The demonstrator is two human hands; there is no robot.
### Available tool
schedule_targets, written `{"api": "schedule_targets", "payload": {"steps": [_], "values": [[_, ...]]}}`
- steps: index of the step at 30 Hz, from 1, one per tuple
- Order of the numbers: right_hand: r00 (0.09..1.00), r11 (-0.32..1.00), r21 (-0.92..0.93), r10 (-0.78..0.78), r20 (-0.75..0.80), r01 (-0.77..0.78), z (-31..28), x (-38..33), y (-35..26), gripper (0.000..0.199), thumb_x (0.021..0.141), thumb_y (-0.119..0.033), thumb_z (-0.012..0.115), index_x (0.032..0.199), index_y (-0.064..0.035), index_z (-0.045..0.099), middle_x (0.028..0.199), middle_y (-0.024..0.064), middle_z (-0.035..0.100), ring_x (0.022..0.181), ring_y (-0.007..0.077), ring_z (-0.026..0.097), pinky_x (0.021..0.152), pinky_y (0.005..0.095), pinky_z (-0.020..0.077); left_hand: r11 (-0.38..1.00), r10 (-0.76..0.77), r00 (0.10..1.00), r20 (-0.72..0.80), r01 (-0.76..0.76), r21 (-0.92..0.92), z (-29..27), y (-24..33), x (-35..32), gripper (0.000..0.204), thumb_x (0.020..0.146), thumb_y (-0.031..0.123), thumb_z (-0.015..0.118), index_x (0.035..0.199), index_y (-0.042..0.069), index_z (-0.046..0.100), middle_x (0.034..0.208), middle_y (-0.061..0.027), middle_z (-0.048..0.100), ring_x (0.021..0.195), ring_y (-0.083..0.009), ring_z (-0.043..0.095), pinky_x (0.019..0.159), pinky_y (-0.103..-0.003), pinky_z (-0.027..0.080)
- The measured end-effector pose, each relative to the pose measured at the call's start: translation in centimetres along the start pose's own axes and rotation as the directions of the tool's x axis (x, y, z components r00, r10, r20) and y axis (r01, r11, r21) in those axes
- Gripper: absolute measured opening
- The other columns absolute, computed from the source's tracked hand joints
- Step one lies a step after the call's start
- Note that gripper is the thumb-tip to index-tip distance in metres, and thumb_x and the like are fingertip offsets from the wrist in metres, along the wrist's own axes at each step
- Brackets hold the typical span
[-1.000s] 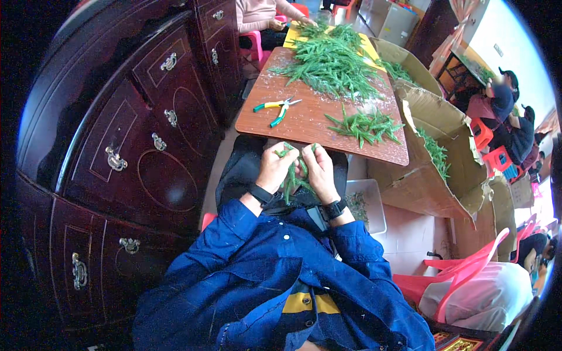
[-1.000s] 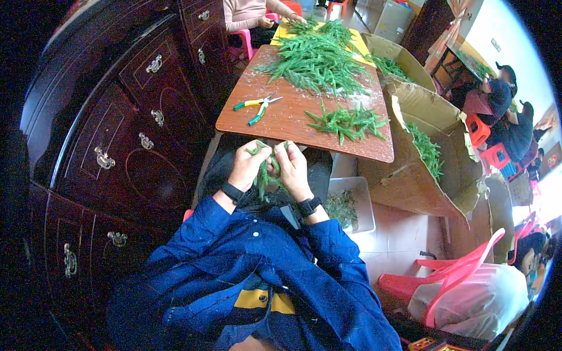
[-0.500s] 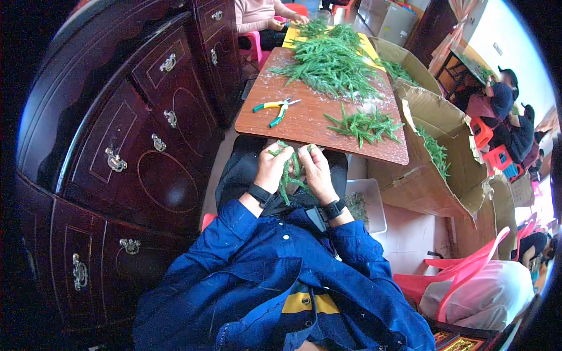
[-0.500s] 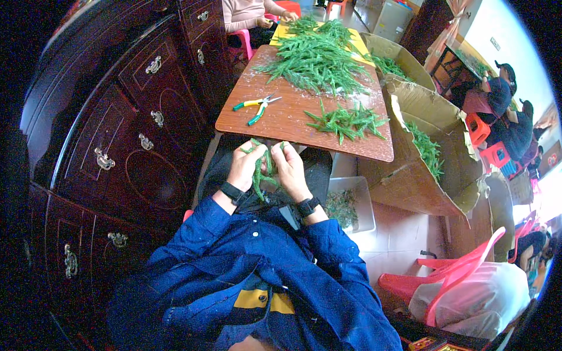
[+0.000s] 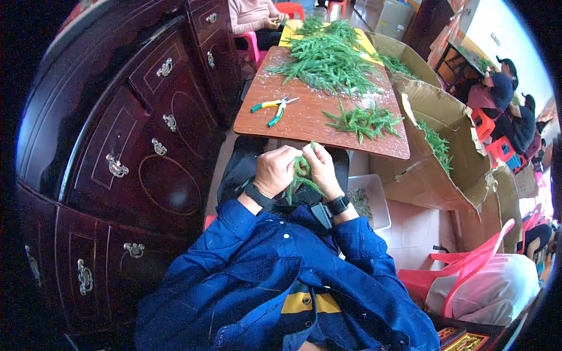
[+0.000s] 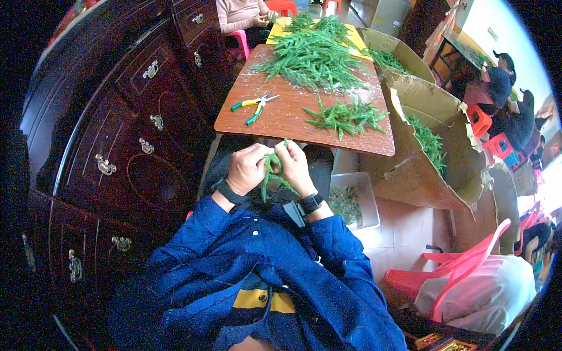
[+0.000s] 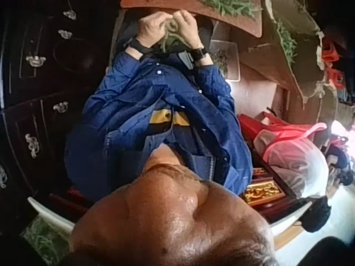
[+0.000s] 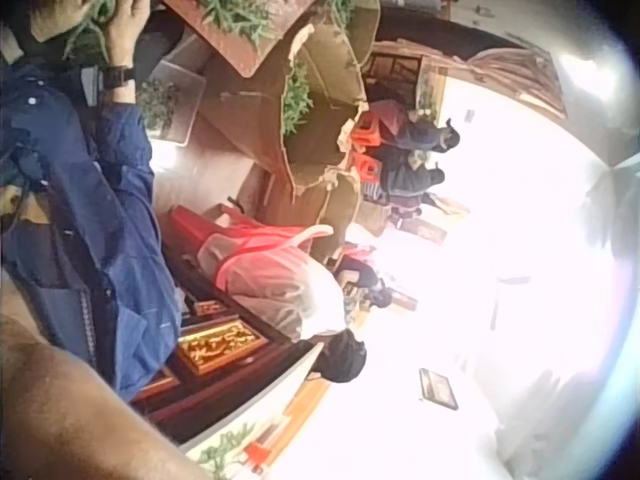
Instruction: Trimming and sorting green leafy branches into boxes and containers.
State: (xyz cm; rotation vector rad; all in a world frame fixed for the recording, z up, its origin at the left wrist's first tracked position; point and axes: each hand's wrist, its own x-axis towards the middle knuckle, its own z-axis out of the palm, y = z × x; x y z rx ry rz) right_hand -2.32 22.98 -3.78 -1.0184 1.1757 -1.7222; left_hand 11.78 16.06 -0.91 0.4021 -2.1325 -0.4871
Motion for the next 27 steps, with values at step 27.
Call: {"api": "schedule_targets", "payload": {"steps": [27], "values": [[0.972,0.812,-0.547,-0.104,0.210,0.205,-0.3,-0.3,-2.5,0.020,0.098,-0.019,0.056,0.083,-0.0055,0.055,0.067,-0.0010,0.056,0.060,0.0058,0.050,0.054,0.0236,0.0412,0.810,-0.304,0.800,0.517,0.503,-0.302,-0.7,-1.9,0.1,0.011,0.085,0.009,0.062,0.094,0.005,0.057,0.086,-0.0091,0.066,0.072,-0.0238,0.066,0.061,-0.034,0.053]]}}
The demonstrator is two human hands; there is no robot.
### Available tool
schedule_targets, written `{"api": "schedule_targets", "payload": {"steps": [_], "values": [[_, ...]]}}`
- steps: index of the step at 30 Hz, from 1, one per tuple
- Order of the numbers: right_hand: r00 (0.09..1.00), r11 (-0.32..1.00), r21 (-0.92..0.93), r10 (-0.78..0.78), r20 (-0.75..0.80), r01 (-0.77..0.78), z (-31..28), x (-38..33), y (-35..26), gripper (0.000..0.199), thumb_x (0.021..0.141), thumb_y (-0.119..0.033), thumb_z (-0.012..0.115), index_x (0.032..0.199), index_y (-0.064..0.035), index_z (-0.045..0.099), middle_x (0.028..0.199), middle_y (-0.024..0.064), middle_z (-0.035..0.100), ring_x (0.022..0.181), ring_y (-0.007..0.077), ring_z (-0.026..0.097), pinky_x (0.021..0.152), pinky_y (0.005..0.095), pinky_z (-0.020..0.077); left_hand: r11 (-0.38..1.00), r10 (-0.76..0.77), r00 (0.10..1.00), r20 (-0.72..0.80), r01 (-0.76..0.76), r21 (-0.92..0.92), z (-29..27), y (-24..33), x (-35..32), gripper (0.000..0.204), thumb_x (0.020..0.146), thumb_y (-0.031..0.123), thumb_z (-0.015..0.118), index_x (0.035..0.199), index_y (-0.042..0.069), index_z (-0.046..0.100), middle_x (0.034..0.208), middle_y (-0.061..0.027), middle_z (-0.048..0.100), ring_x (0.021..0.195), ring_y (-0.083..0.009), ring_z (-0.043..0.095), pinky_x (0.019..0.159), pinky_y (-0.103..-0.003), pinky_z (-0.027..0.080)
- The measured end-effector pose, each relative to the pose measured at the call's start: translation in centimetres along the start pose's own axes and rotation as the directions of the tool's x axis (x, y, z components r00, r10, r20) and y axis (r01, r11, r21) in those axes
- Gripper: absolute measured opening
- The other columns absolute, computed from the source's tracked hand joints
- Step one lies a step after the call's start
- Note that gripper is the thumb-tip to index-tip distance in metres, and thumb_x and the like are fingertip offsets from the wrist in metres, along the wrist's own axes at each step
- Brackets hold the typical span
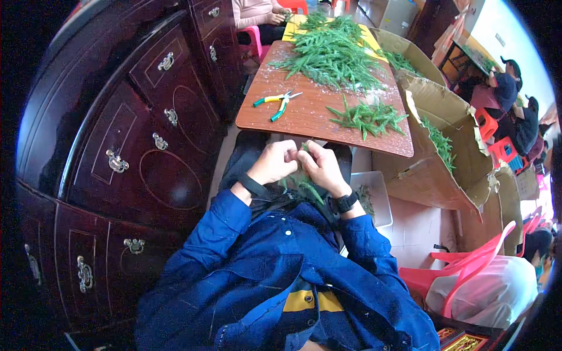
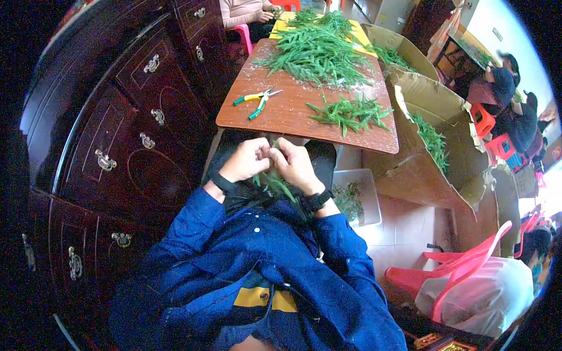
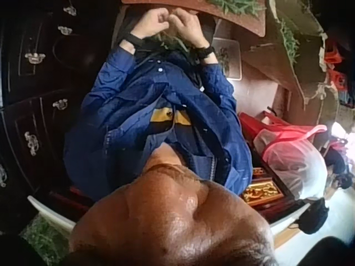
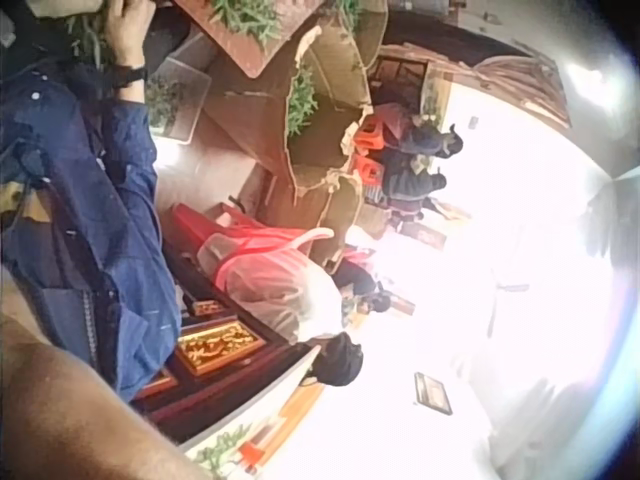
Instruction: Trimming and sorting green leafy branches into boxes and containers.
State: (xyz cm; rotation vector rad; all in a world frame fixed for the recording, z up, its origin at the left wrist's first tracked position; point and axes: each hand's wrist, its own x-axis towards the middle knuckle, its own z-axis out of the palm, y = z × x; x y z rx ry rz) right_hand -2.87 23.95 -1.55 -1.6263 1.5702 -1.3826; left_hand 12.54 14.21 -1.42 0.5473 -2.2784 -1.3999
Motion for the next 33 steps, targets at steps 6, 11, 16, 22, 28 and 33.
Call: {"api": "schedule_targets", "payload": {"steps": [6,11,16,22,28,33], "values": [[0.984,0.975,0.188,0.144,-0.108,-0.122,1.0,0.2,0.1,0.016,0.099,-0.017,0.055,0.086,-0.0075,0.054,0.069,-0.0032,0.053,0.060,0.0043,0.048,0.054,0.0201,0.0385,0.733,0.469,0.807,-0.358,-0.130,0.668,2.1,1.6,0.3,0.013,0.078,0.004,0.061,0.090,0.005,0.057,0.078,-0.0149,0.063,0.075,-0.0359,0.063,0.060,-0.039,0.051],[0.987,0.923,0.381,0.113,-0.117,-0.060,0.9,0.1,0.8,0.016,0.099,-0.018,0.055,0.086,-0.0075,0.054,0.065,-0.0034,0.053,0.055,0.0045,0.047,0.050,0.0213,0.0387,0.766,0.452,0.815,-0.362,-0.146,0.626,1.8,1.0,0.2,0.015,0.082,0.005,0.061,0.097,0.004,0.059,0.083,-0.0106,0.066,0.071,-0.0296,0.066,0.061,-0.037,0.052],[0.993,0.831,0.546,0.116,0.011,-0.103,-0.2,0.2,1.1,0.016,0.100,-0.020,0.054,0.089,-0.0094,0.052,0.068,-0.0044,0.051,0.055,0.0040,0.045,0.051,0.0201,0.0377,0.955,-0.032,0.998,-0.048,0.017,-0.296,-0.4,-0.7,-0.2,0.020,0.092,0.018,0.059,0.105,0.004,0.063,0.089,-0.0035,0.067,0.073,-0.0142,0.064,0.063,-0.028,0.050],[0.981,0.739,0.645,0.138,0.137,-0.194,-0.2,-0.2,-0.4,0.015,0.100,-0.022,0.054,0.090,-0.0107,0.053,0.068,-0.0045,0.051,0.055,0.0045,0.046,0.050,0.0196,0.0376,0.667,0.003,0.972,0.236,0.174,-0.724,-0.9,0.0,-0.9,0.025,0.098,0.024,0.054,0.100,0.003,0.067,0.086,-0.0004,0.068,0.078,-0.0101,0.062,0.069,-0.022,0.047],[0.986,0.923,0.374,0.027,0.164,-0.087,0.2,-0.1,0.6,0.017,0.100,-0.021,0.055,0.088,-0.0084,0.055,0.068,-0.0046,0.052,0.053,0.0058,0.047,0.049,0.0222,0.0379,0.907,0.001,0.954,0.301,0.126,-0.402,-1.8,-2.2,-0.1,0.024,0.095,0.024,0.057,0.091,0.003,0.067,0.084,-0.0018,0.068,0.074,-0.0108,0.062,0.064,-0.025,0.048],[0.958,0.886,-0.365,-0.257,0.126,0.286,0.8,0.0,1.8,0.020,0.096,-0.022,0.060,0.086,-0.0047,0.056,0.069,-0.0023,0.054,0.060,0.0078,0.051,0.054,0.0258,0.0412,0.946,-0.079,0.974,0.214,0.006,0.324,-2.0,-1.4,0.3,0.022,0.093,0.024,0.060,0.088,0.004,0.068,0.082,-0.0041,0.068,0.069,-0.0128,0.062,0.058,-0.028,0.048]]}}
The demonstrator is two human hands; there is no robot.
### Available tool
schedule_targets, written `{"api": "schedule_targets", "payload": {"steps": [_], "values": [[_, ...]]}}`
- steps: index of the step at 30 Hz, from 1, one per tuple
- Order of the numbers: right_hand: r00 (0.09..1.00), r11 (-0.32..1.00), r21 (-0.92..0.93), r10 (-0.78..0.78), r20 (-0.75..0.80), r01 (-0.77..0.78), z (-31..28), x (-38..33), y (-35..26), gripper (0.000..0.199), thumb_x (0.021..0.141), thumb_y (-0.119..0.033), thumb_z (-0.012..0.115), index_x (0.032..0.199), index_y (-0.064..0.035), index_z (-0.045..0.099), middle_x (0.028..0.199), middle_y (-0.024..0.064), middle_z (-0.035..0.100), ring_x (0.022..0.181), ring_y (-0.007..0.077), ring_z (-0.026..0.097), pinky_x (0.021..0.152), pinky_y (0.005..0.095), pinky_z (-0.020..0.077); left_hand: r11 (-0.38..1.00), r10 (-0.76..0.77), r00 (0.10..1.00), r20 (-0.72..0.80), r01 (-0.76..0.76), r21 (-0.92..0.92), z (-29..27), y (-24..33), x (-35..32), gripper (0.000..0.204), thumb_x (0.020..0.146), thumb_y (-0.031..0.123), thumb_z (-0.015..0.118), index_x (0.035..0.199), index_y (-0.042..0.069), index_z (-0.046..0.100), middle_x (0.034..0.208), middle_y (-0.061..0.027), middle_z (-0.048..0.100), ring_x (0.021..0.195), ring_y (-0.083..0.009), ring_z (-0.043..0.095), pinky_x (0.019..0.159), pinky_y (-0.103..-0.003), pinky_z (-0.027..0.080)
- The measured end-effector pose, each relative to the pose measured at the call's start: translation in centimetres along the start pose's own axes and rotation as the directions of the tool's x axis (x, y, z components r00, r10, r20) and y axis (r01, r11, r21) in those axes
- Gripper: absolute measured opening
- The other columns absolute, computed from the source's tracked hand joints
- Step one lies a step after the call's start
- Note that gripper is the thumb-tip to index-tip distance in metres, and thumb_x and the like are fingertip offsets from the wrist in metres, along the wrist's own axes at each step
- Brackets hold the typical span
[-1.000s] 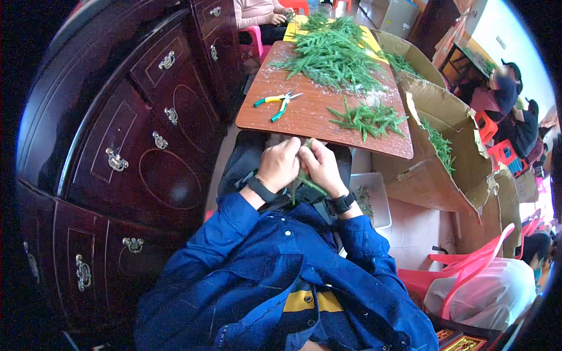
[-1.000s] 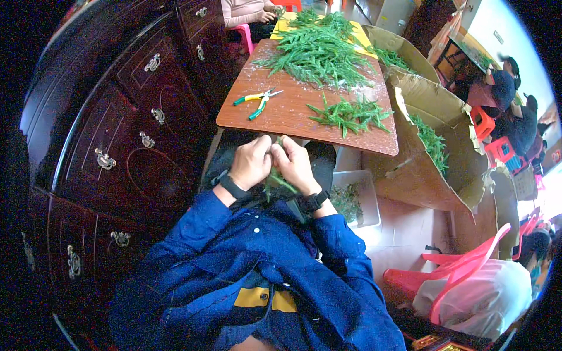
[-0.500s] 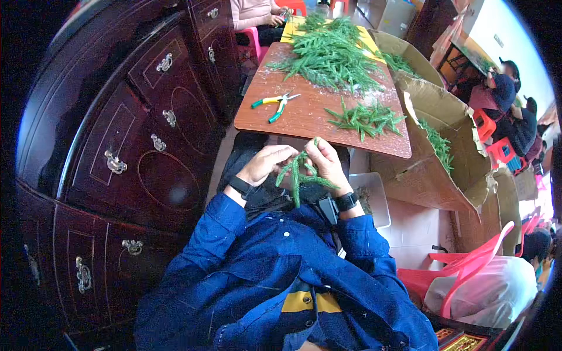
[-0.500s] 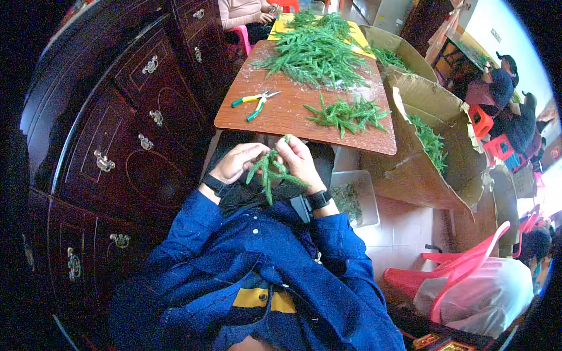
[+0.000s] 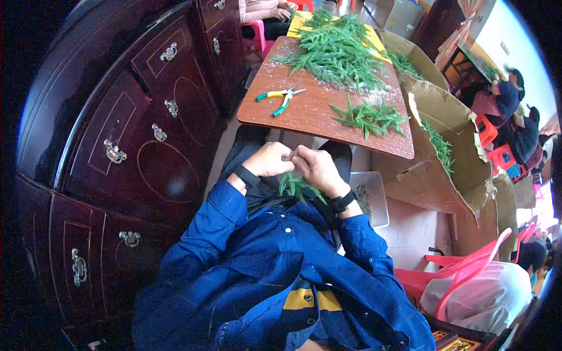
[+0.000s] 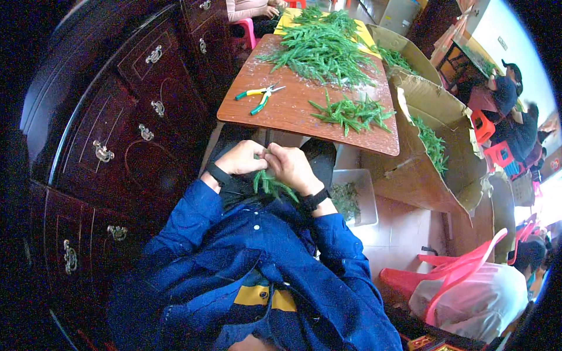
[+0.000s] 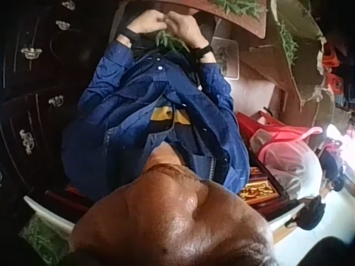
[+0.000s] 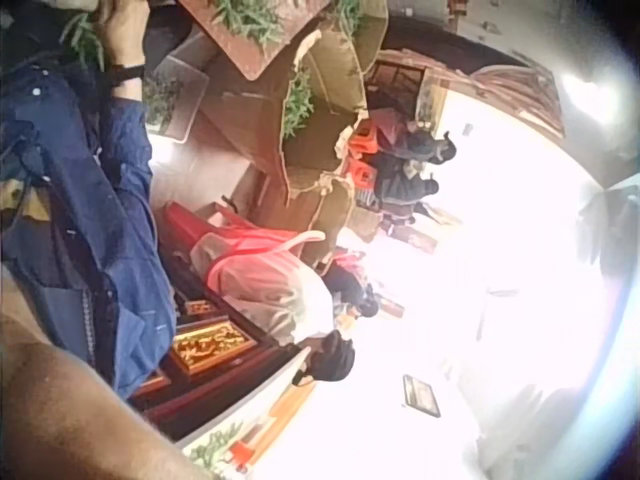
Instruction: Trimming and sorting green leafy branches into boxes and containers.
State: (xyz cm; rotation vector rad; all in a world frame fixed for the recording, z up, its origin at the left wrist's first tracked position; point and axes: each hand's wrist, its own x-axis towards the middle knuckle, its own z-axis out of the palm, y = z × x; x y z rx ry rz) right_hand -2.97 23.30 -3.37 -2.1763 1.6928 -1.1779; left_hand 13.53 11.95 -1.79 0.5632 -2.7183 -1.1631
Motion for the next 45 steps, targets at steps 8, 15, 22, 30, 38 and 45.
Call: {"api": "schedule_targets", "payload": {"steps": [8,15,22,30,38,45], "values": [[0.930,0.658,0.711,0.366,-0.015,-0.247,-1.0,0.0,-0.4,0.018,0.100,-0.022,0.055,0.092,-0.0058,0.055,0.073,-0.0027,0.056,0.066,0.0054,0.052,0.060,0.0230,0.0438,0.202,-0.005,0.998,0.055,0.055,-0.978,0.2,0.0,-1.7,0.029,0.094,0.030,0.059,0.103,0.004,0.065,0.091,-0.0072,0.069,0.078,-0.0200,0.064,0.069,-0.033,0.050],[0.945,0.481,0.855,0.327,0.028,-0.192,-0.5,0.1,-1.4,0.017,0.102,-0.021,0.052,0.094,-0.0062,0.054,0.077,-0.0028,0.056,0.067,0.0041,0.051,0.063,0.0210,0.0438,-0.201,-0.052,0.995,0.086,0.074,-0.977,3.0,0.1,-2.1,0.041,0.098,0.039,0.051,0.115,0.003,0.060,0.097,-0.0091,0.068,0.080,-0.0180,0.064,0.068,-0.031,0.051],[0.951,0.508,0.835,0.305,0.056,-0.213,-0.7,0.0,-1.0,0.017,0.102,-0.021,0.052,0.095,-0.0060,0.055,0.081,-0.0044,0.054,0.072,0.0036,0.049,0.066,0.0208,0.0429,-0.214,0.271,0.947,0.171,0.232,-0.949,3.4,-1.1,-1.6,0.040,0.098,0.039,0.050,0.108,0.002,0.061,0.083,-0.0061,0.066,0.063,-0.0144,0.058,0.056,-0.027,0.045],[0.960,0.550,0.803,0.262,0.094,-0.229,-1.5,0.2,-2.3,0.017,0.101,-0.021,0.054,0.095,-0.0060,0.056,0.084,-0.0053,0.052,0.076,0.0034,0.046,0.068,0.0205,0.0411,-0.316,0.427,0.892,0.147,0.299,-0.900,5.1,-2.4,-1.4,0.044,0.094,0.044,0.054,0.101,0.001,0.061,0.071,-0.0036,0.059,0.056,-0.0144,0.053,0.050,-0.028,0.042],[0.967,0.618,0.758,0.245,0.065,-0.208,-2.0,0.4,-2.8,0.015,0.100,-0.019,0.053,0.095,-0.0051,0.055,0.084,-0.0033,0.054,0.074,0.0048,0.049,0.066,0.0212,0.0421,-0.141,0.214,0.976,0.045,0.077,-0.987,5.0,-1.4,-1.1,0.046,0.093,0.045,0.052,0.092,0.000,0.063,0.063,-0.0041,0.052,0.055,-0.0191,0.051,0.050,-0.035,0.043],[0.942,0.453,0.850,0.307,0.134,-0.269,-1.7,0.2,-2.3,0.016,0.099,-0.020,0.056,0.094,-0.0054,0.056,0.084,-0.0051,0.053,0.076,0.0039,0.046,0.068,0.0211,0.0409,-0.212,0.266,0.956,0.121,0.181,-0.961,4.8,-1.6,-1.1,0.045,0.089,0.045,0.058,0.089,0.001,0.063,0.064,-0.0049,0.053,0.058,-0.0213,0.052,0.054,-0.034,0.044]]}}
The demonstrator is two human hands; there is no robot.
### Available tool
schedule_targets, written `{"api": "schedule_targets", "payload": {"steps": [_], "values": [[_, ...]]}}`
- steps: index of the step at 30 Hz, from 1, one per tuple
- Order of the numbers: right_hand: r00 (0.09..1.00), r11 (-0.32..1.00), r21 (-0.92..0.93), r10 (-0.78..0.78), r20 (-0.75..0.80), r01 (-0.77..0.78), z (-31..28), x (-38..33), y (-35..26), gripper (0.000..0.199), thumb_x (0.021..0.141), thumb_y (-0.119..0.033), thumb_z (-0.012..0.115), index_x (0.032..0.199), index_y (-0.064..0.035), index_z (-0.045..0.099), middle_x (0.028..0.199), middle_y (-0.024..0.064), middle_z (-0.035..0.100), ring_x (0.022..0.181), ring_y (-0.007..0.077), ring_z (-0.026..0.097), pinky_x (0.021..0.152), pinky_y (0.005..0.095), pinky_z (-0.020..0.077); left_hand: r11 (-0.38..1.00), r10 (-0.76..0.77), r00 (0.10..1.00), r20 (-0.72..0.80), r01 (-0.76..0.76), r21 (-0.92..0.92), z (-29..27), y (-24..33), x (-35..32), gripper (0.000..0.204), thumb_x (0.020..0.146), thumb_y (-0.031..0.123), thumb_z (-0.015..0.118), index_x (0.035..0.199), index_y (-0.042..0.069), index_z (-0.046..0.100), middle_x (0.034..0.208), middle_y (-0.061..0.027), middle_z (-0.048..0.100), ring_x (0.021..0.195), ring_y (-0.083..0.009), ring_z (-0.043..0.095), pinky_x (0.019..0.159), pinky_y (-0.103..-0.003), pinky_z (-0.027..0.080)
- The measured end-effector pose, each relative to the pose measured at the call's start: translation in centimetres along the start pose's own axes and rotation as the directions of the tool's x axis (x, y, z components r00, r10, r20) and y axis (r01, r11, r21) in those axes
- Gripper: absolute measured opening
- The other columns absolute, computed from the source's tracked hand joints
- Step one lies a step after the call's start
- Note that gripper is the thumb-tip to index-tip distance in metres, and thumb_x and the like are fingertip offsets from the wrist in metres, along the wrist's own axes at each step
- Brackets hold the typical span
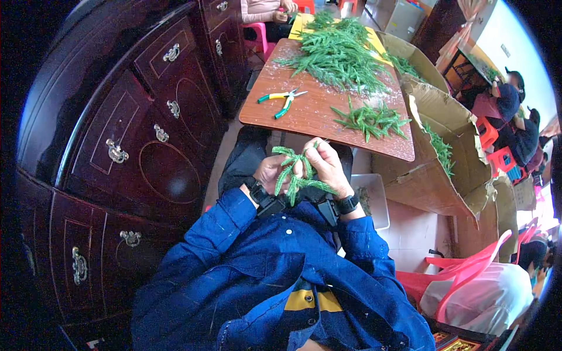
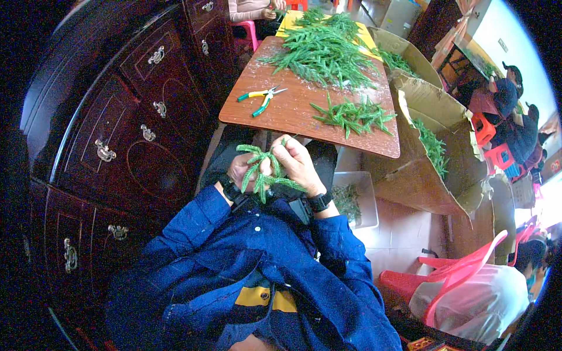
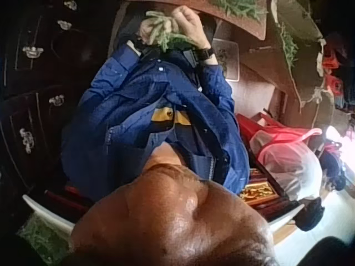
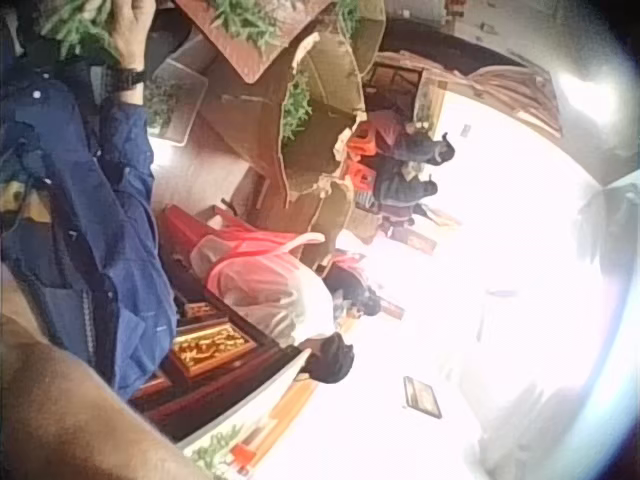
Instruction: Trimming and sorting green leafy branches into boxes and containers.
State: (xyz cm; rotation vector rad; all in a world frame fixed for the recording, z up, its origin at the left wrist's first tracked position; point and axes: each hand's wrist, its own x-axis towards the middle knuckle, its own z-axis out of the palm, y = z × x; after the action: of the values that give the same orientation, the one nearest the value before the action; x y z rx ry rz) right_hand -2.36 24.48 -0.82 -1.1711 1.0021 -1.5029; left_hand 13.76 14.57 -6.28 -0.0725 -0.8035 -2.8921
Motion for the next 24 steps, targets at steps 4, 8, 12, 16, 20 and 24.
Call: {"api": "schedule_targets", "payload": {"steps": [4,8,12,16,20,24], "values": [[0.996,0.990,-0.110,-0.086,0.025,0.089,0.4,-0.1,-1.2,0.016,0.099,-0.020,0.056,0.092,-0.0058,0.056,0.084,-0.0051,0.052,0.075,0.0043,0.045,0.068,0.0214,0.0408,1.000,0.010,0.996,-0.093,-0.010,-0.008,0.9,-0.3,0.0,0.046,0.087,0.046,0.059,0.086,0.000,0.064,0.064,-0.0034,0.055,0.056,-0.0208,0.052,0.053,-0.033,0.042],[0.986,0.962,-0.219,-0.150,0.066,0.161,0.4,-0.2,-1.6,0.016,0.098,-0.018,0.056,0.091,-0.0046,0.056,0.083,-0.0035,0.054,0.075,0.0057,0.048,0.068,0.0227,0.0417,0.976,0.081,0.993,0.087,-0.097,0.193,1.7,0.6,0.5,0.036,0.086,0.037,0.063,0.081,0.001,0.065,0.068,-0.0030,0.059,0.055,-0.0184,0.051,0.053,-0.031,0.041],[0.989,0.952,-0.271,-0.124,0.084,0.143,0.3,-0.4,-1.9,0.017,0.098,-0.020,0.056,0.088,-0.0050,0.056,0.078,-0.0030,0.051,0.073,0.0060,0.045,0.066,0.0230,0.0413,0.922,0.019,0.986,-0.168,0.047,0.383,3.0,2.1,0.3,0.025,0.087,0.026,0.062,0.085,0.003,0.069,0.073,-0.0046,0.065,0.059,-0.0175,0.060,0.052,-0.031,0.047],[0.976,0.823,-0.531,-0.215,0.037,0.201,-0.3,-0.1,-2.2,0.019,0.096,-0.019,0.058,0.086,-0.0032,0.055,0.069,0.0036,0.055,0.065,0.0099,0.053,0.060,0.0284,0.0442,0.601,0.107,0.943,-0.317,0.193,0.776,4.9,3.8,1.0,0.015,0.081,0.019,0.062,0.077,0.007,0.068,0.067,-0.0056,0.065,0.056,-0.0222,0.062,0.053,-0.037,0.049],[0.976,0.665,-0.736,-0.217,-0.030,0.125,0.5,0.6,-0.2,0.020,0.093,-0.019,0.060,0.084,-0.0023,0.054,0.063,0.0108,0.057,0.057,0.0170,0.059,0.054,0.0344,0.0456,-0.477,0.580,0.815,-0.020,0.360,0.802,6.1,2.9,1.1,0.011,0.077,0.018,0.063,0.075,0.008,0.066,0.067,-0.0097,0.066,0.059,-0.0297,0.063,0.054,-0.041,0.050],[0.943,0.712,-0.697,-0.283,-0.175,0.084,0.7,0.7,0.6,0.021,0.091,-0.020,0.061,0.082,-0.0023,0.053,0.061,0.0142,0.058,0.055,0.0233,0.061,0.052,0.0367,0.0463,-0.619,0.657,0.721,0.222,0.347,0.704,6.6,1.7,1.8,0.009,0.074,0.017,0.063,0.076,0.009,0.066,0.073,-0.0131,0.065,0.065,-0.0354,0.062,0.055,-0.044,0.049]]}}
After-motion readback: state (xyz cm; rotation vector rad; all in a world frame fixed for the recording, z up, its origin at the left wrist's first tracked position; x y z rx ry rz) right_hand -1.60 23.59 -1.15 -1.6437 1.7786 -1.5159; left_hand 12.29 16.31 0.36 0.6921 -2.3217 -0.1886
